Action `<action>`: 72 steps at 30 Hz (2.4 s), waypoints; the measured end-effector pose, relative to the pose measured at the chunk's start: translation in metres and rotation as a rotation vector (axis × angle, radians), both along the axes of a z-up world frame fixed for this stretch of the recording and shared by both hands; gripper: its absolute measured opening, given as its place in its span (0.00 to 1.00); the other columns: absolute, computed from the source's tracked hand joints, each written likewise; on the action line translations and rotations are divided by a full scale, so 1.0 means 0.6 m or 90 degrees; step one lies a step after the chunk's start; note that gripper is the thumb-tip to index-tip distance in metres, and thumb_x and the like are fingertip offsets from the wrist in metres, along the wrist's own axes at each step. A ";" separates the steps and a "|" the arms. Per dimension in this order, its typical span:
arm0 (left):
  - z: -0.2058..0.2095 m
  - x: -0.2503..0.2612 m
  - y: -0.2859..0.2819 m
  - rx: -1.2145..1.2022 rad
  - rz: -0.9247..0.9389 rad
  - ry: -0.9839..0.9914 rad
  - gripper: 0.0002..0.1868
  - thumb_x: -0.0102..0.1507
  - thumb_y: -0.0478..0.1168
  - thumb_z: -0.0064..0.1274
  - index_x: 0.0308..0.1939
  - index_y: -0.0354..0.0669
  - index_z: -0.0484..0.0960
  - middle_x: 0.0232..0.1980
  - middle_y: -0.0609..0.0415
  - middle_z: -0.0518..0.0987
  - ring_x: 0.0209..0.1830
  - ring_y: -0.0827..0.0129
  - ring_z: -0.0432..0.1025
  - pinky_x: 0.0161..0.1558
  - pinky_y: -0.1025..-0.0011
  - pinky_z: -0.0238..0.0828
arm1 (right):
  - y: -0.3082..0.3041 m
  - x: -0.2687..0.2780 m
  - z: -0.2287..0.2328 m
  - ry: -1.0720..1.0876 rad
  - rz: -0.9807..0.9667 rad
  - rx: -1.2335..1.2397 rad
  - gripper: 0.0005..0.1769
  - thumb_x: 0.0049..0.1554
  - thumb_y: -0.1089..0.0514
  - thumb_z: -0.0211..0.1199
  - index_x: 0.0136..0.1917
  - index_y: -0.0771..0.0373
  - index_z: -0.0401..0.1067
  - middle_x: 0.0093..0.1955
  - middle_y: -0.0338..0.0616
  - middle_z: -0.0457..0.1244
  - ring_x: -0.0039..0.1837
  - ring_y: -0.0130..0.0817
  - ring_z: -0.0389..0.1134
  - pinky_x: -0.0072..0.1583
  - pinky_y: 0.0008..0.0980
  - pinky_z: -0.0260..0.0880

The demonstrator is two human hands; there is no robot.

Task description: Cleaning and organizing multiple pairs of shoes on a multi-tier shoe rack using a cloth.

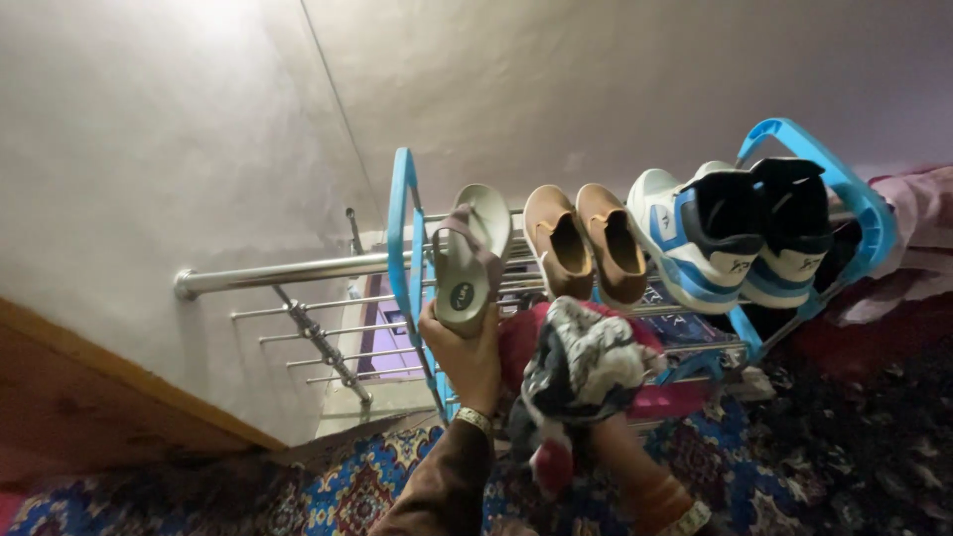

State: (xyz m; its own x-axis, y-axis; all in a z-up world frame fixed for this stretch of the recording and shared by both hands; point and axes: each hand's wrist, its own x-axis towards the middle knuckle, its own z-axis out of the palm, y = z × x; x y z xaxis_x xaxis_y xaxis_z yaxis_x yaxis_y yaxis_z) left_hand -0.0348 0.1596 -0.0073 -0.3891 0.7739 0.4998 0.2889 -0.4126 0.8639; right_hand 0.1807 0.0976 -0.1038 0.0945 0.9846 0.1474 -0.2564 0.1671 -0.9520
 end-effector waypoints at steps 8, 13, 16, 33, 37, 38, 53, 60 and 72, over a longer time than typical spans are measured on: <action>-0.068 0.070 0.093 -0.068 0.104 0.181 0.46 0.60 0.65 0.61 0.67 0.34 0.63 0.62 0.40 0.72 0.68 0.48 0.63 0.72 0.43 0.45 | -0.017 0.020 0.088 -0.239 -0.098 0.076 0.39 0.55 0.44 0.68 0.73 0.61 0.62 0.66 0.59 0.60 0.53 0.58 0.71 0.53 0.52 0.73; -0.086 0.080 0.103 -0.145 0.076 0.206 0.49 0.57 0.66 0.62 0.67 0.36 0.60 0.64 0.41 0.71 0.70 0.50 0.60 0.75 0.42 0.35 | -0.030 0.001 0.146 -0.378 -0.137 0.122 0.41 0.51 0.44 0.71 0.71 0.61 0.62 0.69 0.59 0.59 0.53 0.58 0.72 0.54 0.50 0.74; -0.076 0.076 0.093 -0.164 0.068 0.276 0.50 0.57 0.65 0.64 0.67 0.36 0.60 0.64 0.39 0.70 0.73 0.47 0.57 0.75 0.43 0.35 | -0.037 -0.018 0.182 -0.461 -0.152 0.152 0.42 0.49 0.45 0.73 0.70 0.61 0.61 0.71 0.59 0.58 0.54 0.58 0.73 0.54 0.49 0.74; -0.158 0.082 0.146 -0.114 0.006 0.370 0.21 0.67 0.38 0.50 0.64 0.46 0.69 0.56 0.56 0.71 0.60 0.66 0.70 0.62 0.57 0.66 | 0.038 -0.010 0.310 -0.900 -0.030 0.090 0.37 0.40 0.51 0.77 0.59 0.67 0.70 0.63 0.52 0.59 0.58 0.49 0.69 0.60 0.43 0.73; -0.144 0.088 0.147 -0.124 0.006 0.354 0.19 0.65 0.38 0.54 0.59 0.45 0.69 0.53 0.55 0.71 0.56 0.66 0.71 0.60 0.54 0.67 | 0.040 -0.006 0.300 -0.892 -0.058 0.186 0.37 0.35 0.51 0.80 0.55 0.69 0.71 0.57 0.53 0.60 0.60 0.50 0.66 0.62 0.44 0.70; -0.173 0.089 0.165 -0.124 0.038 0.414 0.17 0.66 0.40 0.53 0.58 0.46 0.69 0.53 0.56 0.71 0.56 0.68 0.71 0.60 0.54 0.68 | 0.041 -0.005 0.293 -0.895 -0.073 0.204 0.38 0.35 0.52 0.80 0.55 0.71 0.71 0.57 0.54 0.60 0.61 0.51 0.65 0.62 0.45 0.70; -0.042 0.082 0.075 -0.127 -0.031 0.332 0.29 0.63 0.53 0.56 0.63 0.45 0.68 0.56 0.51 0.69 0.56 0.60 0.70 0.59 0.53 0.64 | 0.023 -0.024 0.296 -0.842 -0.094 0.140 0.44 0.36 0.52 0.80 0.64 0.64 0.69 0.69 0.54 0.55 0.69 0.55 0.61 0.66 0.47 0.66; -0.053 0.080 0.074 -0.055 -0.027 0.362 0.37 0.62 0.58 0.56 0.65 0.40 0.64 0.63 0.47 0.68 0.66 0.55 0.63 0.63 0.47 0.54 | -0.004 -0.025 0.298 -0.793 -0.131 0.217 0.38 0.38 0.52 0.78 0.59 0.64 0.69 0.76 0.59 0.50 0.71 0.60 0.60 0.65 0.47 0.68; -0.253 0.027 -0.018 -0.002 -0.229 0.331 0.14 0.61 0.41 0.53 0.49 0.46 0.82 0.52 0.50 0.80 0.54 0.52 0.72 0.58 0.56 0.67 | -0.045 -0.040 0.156 -0.802 0.027 0.159 0.38 0.35 0.53 0.76 0.59 0.62 0.70 0.61 0.50 0.63 0.64 0.54 0.65 0.60 0.46 0.69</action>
State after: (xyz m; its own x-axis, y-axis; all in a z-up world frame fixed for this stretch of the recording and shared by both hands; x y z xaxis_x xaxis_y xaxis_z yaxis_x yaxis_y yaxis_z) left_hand -0.0185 0.1490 -0.1589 0.1891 0.8126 0.5514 0.5140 -0.5603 0.6495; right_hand 0.1564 0.0703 -0.0104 -0.2743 0.9165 0.2911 0.7840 0.3884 -0.4842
